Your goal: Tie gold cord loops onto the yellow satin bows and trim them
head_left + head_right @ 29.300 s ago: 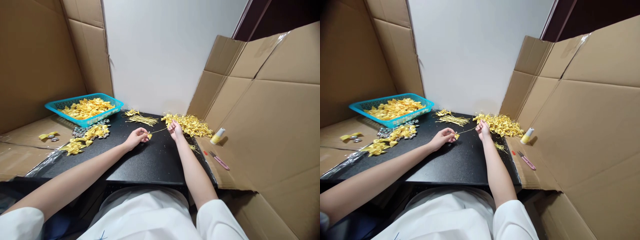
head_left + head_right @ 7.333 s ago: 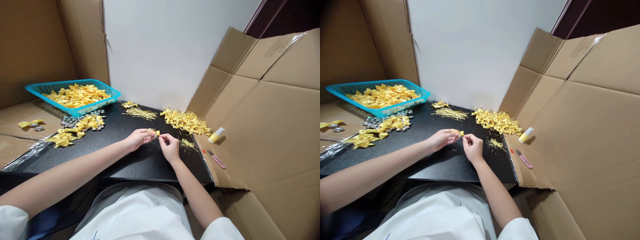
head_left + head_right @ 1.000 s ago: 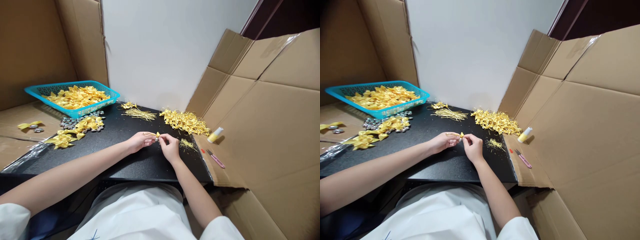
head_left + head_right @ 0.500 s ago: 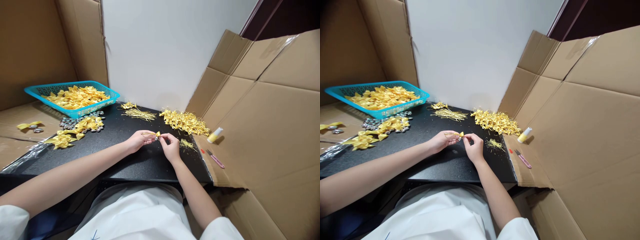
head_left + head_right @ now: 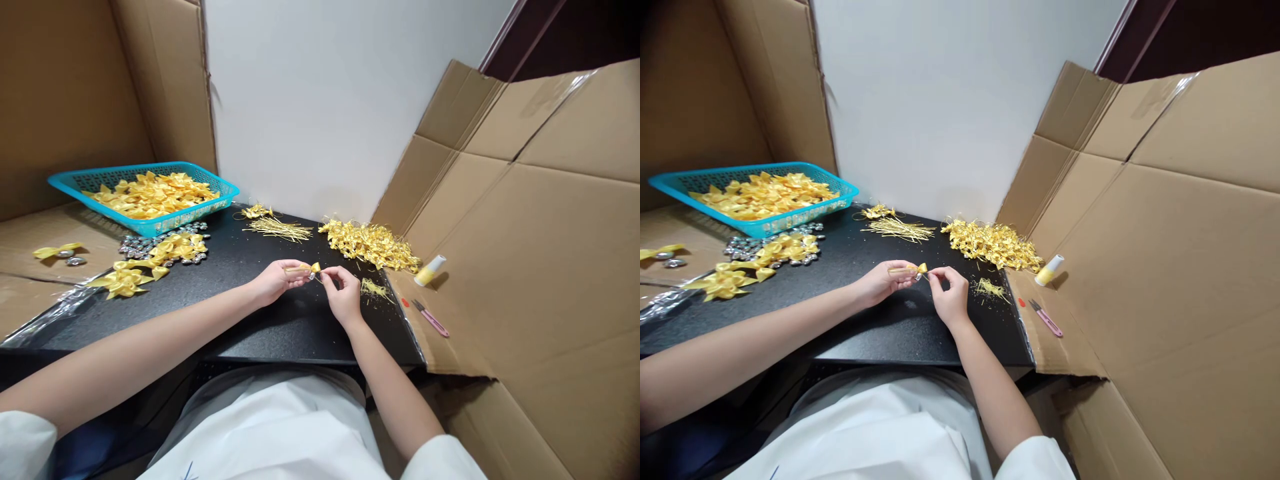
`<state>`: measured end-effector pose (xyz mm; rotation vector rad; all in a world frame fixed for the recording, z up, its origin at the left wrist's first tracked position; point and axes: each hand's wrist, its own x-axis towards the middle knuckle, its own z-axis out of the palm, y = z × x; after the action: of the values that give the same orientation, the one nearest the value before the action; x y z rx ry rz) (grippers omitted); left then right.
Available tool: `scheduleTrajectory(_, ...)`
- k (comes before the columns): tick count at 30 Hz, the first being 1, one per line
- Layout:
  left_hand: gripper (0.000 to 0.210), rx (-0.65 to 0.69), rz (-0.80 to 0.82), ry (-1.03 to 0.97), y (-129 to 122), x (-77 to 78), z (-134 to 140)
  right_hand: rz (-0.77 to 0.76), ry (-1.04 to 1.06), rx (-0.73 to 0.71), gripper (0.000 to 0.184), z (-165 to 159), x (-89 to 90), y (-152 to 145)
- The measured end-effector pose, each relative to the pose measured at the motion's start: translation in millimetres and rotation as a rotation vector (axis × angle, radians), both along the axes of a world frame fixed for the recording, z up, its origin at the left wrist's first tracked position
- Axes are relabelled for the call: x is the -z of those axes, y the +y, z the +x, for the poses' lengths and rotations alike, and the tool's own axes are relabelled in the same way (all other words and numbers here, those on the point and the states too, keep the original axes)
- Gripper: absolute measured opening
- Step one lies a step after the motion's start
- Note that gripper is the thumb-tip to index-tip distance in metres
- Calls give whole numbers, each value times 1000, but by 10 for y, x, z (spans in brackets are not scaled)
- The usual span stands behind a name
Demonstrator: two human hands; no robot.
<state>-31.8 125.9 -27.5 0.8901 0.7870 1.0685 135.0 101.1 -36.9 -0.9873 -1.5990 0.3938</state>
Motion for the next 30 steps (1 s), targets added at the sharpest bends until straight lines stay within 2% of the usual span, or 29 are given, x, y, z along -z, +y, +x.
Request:
scheduleTrajectory(3,23,-7,-5,6,9,5,-3,37,-39,30,12,0,-37,-28)
scheduleTrajectory(7,22,-17,-17,26,23,17,-8,160,-151,72,15,8,-88,-72)
scheduleTrajectory(14,24,-40,-19,62,19,23,-15,293,-278,116,18,13,-64,-78)
scheduleTrajectory(30,16,19,-122,-20,-33,-26,28,123,-132,71,17,-65,-57,-91)
